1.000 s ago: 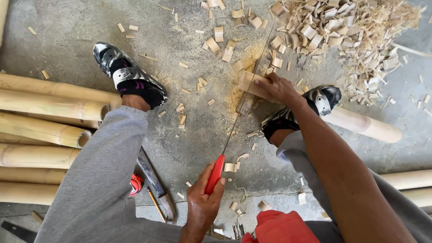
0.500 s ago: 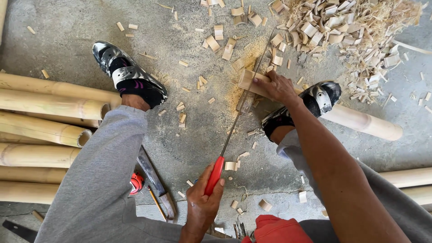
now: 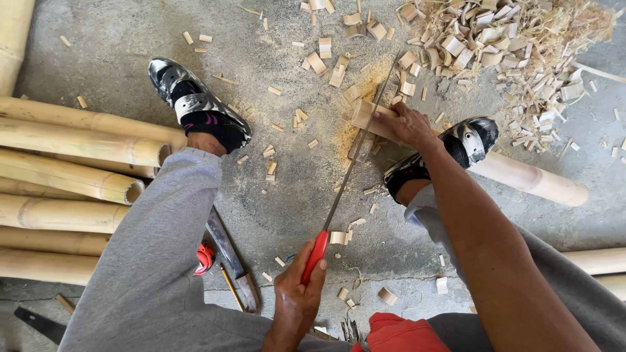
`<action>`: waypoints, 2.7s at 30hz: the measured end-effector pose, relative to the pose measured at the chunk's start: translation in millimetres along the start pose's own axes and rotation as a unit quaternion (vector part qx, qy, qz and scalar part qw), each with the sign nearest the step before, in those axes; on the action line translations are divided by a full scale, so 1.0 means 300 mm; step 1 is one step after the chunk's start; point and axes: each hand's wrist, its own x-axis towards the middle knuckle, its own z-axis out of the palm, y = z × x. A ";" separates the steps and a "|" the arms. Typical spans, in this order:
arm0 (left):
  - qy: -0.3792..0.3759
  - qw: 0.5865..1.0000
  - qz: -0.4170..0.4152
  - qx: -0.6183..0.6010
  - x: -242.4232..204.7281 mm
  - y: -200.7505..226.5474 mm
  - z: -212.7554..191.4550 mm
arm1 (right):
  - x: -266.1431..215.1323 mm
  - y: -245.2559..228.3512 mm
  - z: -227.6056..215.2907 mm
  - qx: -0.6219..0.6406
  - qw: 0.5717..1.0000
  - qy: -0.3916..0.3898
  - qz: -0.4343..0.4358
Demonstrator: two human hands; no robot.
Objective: The recorder is using a pencil to mark a bamboo pole and then using a saw to cut it.
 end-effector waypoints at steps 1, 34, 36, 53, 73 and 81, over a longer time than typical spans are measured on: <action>0.002 1.000 0.001 0.001 -0.026 -0.011 -0.009 | -0.003 -0.009 -0.005 0.000 1.000 0.001 -0.002; -0.048 0.996 -0.065 -0.026 0.027 -0.004 0.040 | 0.021 0.017 0.008 -0.010 1.000 -0.007 0.016; -0.043 0.997 -0.055 -0.028 -0.082 -0.036 -0.010 | 0.018 0.021 0.015 0.006 1.000 -0.011 0.013; 0.030 0.998 0.051 -0.006 -0.114 -0.044 -0.021 | -0.039 -0.035 -0.024 0.010 0.999 -0.024 0.021; 0.019 0.998 0.057 -0.023 -0.011 -0.026 0.045 | -0.019 0.003 0.005 0.008 1.000 -0.009 0.006; -0.055 0.995 -0.045 -0.073 0.189 0.098 0.089 | -0.003 0.004 0.006 0.018 1.000 -0.011 0.011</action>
